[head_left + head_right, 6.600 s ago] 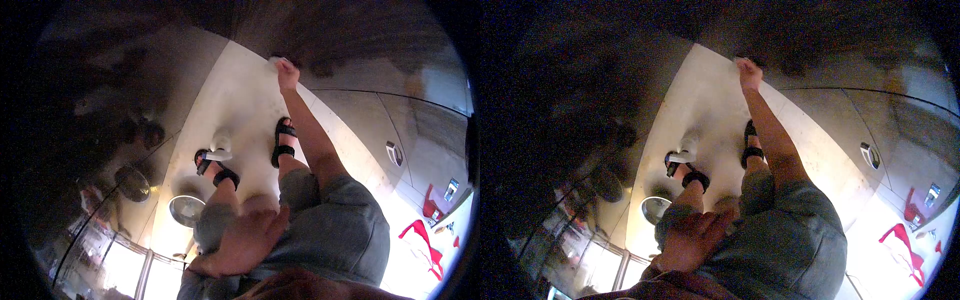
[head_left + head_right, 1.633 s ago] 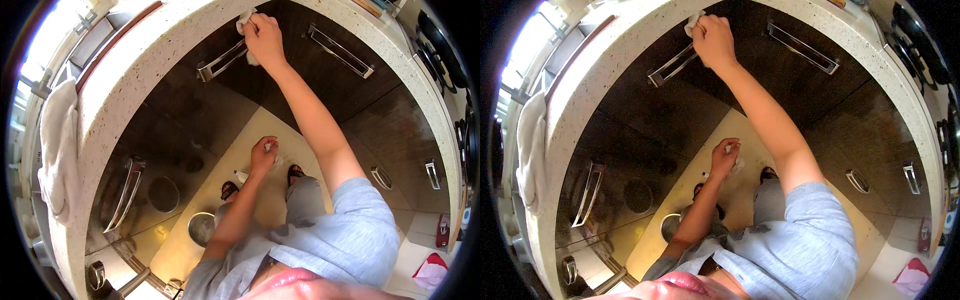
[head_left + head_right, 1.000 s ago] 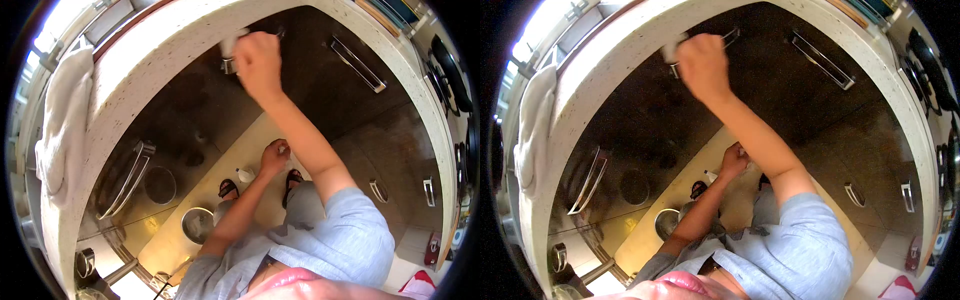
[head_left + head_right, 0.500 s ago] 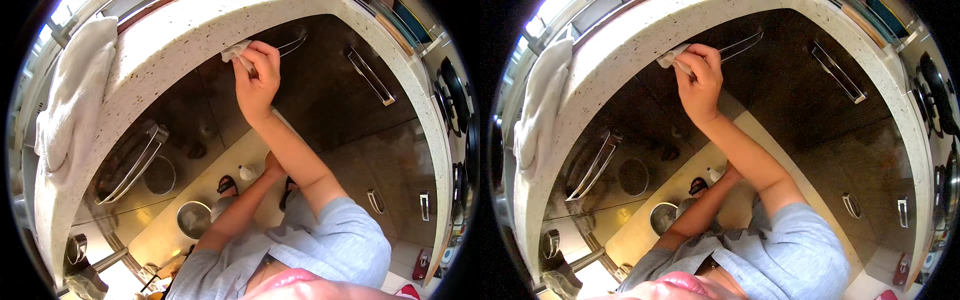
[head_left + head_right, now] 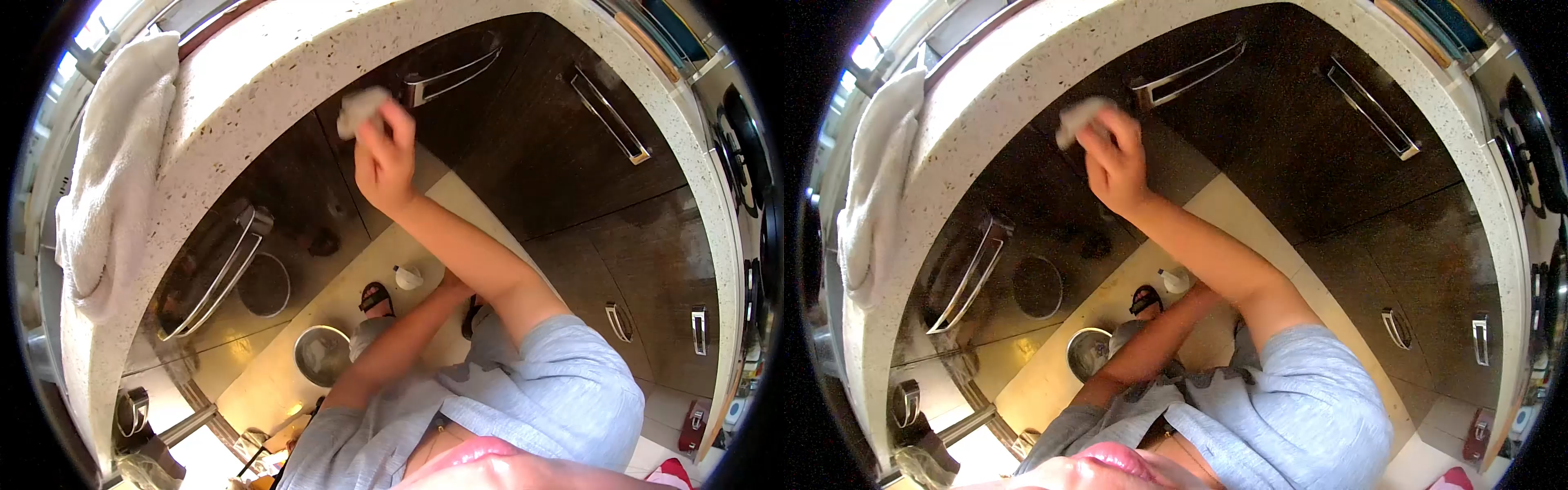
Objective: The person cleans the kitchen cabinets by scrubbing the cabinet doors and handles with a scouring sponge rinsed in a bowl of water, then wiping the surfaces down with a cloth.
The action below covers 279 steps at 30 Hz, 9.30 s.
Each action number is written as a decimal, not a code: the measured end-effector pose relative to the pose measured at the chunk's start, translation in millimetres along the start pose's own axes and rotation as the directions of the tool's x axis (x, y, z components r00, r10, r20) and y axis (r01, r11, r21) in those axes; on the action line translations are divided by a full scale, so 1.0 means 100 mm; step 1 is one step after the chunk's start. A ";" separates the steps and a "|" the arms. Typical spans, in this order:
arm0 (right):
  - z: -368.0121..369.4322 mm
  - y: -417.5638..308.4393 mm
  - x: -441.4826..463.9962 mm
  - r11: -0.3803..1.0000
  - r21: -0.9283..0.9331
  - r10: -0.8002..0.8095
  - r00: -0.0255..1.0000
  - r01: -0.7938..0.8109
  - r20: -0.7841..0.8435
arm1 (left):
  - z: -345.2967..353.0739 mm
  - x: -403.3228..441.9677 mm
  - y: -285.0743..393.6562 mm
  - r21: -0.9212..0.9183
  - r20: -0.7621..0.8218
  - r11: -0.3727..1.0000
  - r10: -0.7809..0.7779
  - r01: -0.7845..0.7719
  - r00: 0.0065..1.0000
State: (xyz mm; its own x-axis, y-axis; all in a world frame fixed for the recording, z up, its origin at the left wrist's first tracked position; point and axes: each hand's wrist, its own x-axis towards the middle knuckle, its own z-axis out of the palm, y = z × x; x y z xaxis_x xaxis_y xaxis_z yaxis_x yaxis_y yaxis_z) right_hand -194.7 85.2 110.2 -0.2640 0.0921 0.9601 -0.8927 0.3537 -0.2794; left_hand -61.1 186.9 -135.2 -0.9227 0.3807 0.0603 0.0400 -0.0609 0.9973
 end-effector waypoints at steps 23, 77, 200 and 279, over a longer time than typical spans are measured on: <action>-0.70 0.40 0.82 0.948 -0.260 -0.115 0.957 0.186 0.266 | -0.19 0.03 1.08 0.758 0.279 0.613 0.003 -0.222 0.960; -0.84 0.11 1.46 0.628 -0.332 0.714 0.352 -0.704 0.605 | 0.13 0.14 1.06 0.737 0.339 0.633 -0.045 -0.236 0.940; -0.48 1.19 0.14 0.889 -0.440 0.169 0.983 -0.125 0.064 | -0.13 -0.05 0.97 0.762 0.389 0.605 -0.142 -0.232 0.910; -0.48 1.31 0.20 0.893 -0.313 0.336 0.942 -0.323 -0.012 | 0.15 -0.21 0.60 0.736 0.441 0.612 -0.109 -0.289 0.891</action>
State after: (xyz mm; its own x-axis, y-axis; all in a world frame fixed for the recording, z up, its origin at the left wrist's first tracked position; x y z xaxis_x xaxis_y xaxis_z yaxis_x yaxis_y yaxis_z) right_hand -299.5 177.9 93.0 -0.5444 0.2170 0.8103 -0.5975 0.5777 -0.5561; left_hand -33.7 188.6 -75.9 -0.6570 0.7530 -0.0374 0.5736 0.5314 0.6233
